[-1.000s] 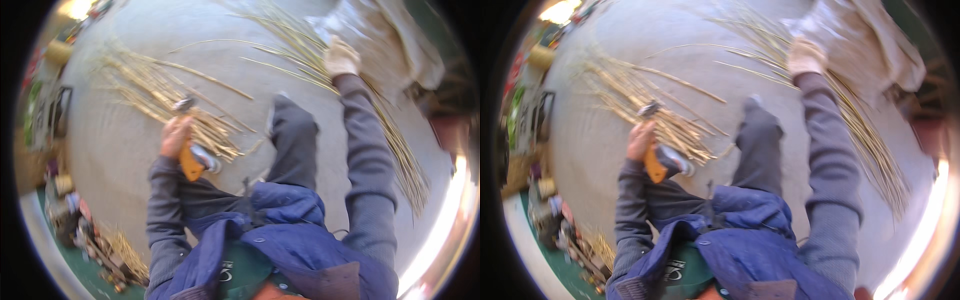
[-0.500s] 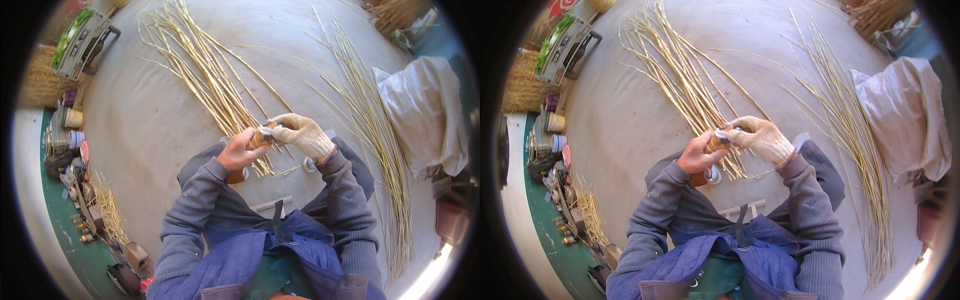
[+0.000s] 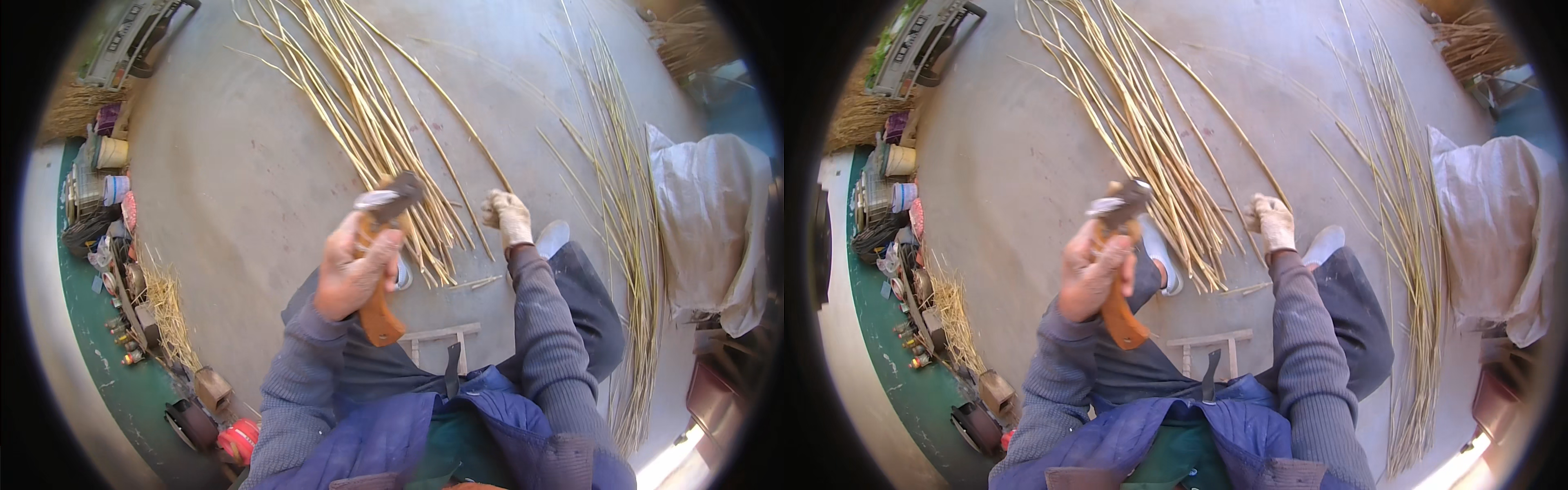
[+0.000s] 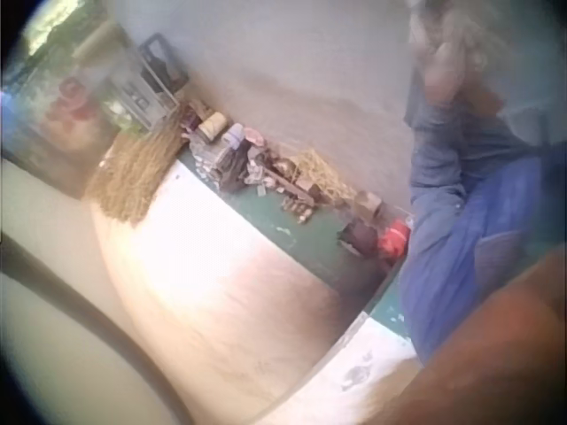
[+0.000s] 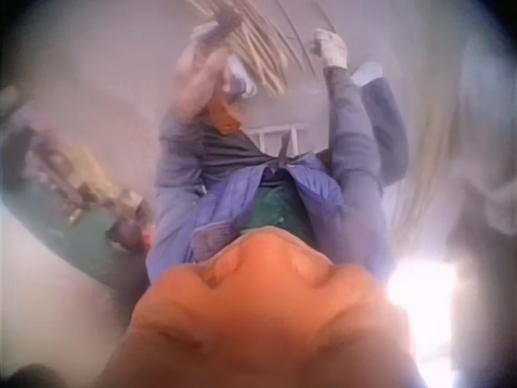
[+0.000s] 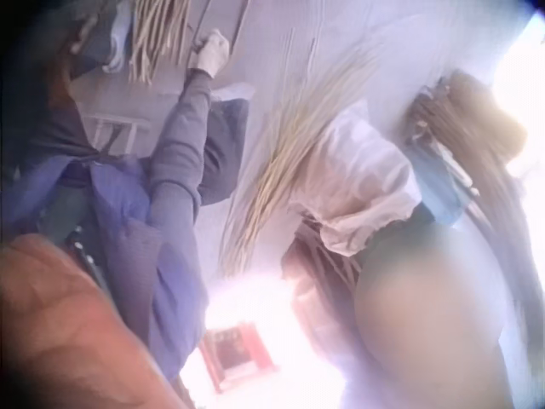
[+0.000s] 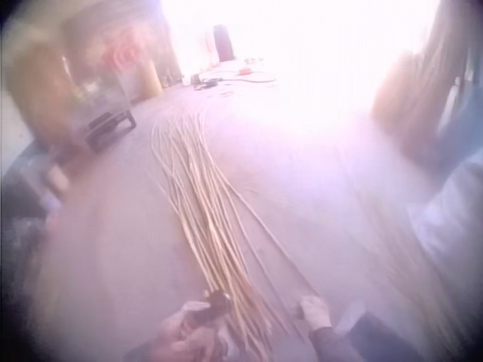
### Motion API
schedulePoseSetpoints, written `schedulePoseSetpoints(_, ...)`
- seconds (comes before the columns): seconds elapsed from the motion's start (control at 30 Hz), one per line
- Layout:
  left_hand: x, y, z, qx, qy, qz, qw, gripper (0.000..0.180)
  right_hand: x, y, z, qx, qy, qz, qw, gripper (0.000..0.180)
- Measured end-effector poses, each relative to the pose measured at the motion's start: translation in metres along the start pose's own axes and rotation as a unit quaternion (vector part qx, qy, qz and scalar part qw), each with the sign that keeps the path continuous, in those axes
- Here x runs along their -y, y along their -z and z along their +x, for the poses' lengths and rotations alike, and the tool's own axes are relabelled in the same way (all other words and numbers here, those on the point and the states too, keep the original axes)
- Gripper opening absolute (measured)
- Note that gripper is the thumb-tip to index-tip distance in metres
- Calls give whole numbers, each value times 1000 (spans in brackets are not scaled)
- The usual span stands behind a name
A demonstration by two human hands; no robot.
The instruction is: The person sits on the floor and uses a handheld knife to peel the outer layer off long thin sticks. They hold each stick with a gloved hand, draw the blade along its length, and then place the processed stick aside.
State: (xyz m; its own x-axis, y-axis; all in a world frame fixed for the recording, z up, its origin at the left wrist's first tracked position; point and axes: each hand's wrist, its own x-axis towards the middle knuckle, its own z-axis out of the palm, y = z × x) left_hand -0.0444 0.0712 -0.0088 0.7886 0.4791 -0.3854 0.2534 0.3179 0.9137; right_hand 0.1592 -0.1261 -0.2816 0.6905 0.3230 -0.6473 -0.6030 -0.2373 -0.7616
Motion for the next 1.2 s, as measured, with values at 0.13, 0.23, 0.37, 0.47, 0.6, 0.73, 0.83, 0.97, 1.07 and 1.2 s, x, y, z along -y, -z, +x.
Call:
schedulePoseSetpoints(0.13, -5, 12, -2, -59, 28, -10, 998, 40, -72, 14, 26, -45, -39, -484, 873, 46)
schedulePoseSetpoints(0.23, -11, 13, -4, -41, 68, -22, 997, 50, -102, 1, 47, -42, -14, -604, 796, 39)
schedulePoseSetpoints(0.37, -16, 13, -1, -23, 103, -53, 993, 55, -114, -13, 80, -1, 40, -668, 743, 31)
schedulePoseSetpoints(0.47, -12, 15, 7, -6, 114, -38, 993, 55, -121, -11, 98, 18, 95, -684, 723, 25)
schedulePoseSetpoints(0.6, -17, 9, 15, -20, 131, -33, 991, 54, -131, -9, 105, 23, 75, -699, 711, 21)
schedulePoseSetpoints(0.73, -14, 5, 11, -17, 93, -11, 995, 51, -87, -20, 73, 60, 10, -640, 766, 26)
schedulePoseSetpoints(0.83, -10, 9, 8, -19, 86, 40, 995, 50, -51, -24, 51, 190, 79, -581, 787, 32)
schedulePoseSetpoints(0.97, -6, 16, 5, -28, 36, 35, 998, 39, 52, -54, -20, 241, -12, -404, 882, 44)
schedulePoseSetpoints(1.07, 3, 19, 11, -50, -6, 22, 998, 35, 106, -61, -76, 256, 29, -321, 911, 41)
schedulePoseSetpoints(1.2, 12, 28, 23, -52, -55, 1, 997, 34, 164, -48, -175, 255, 56, -226, 938, 32)
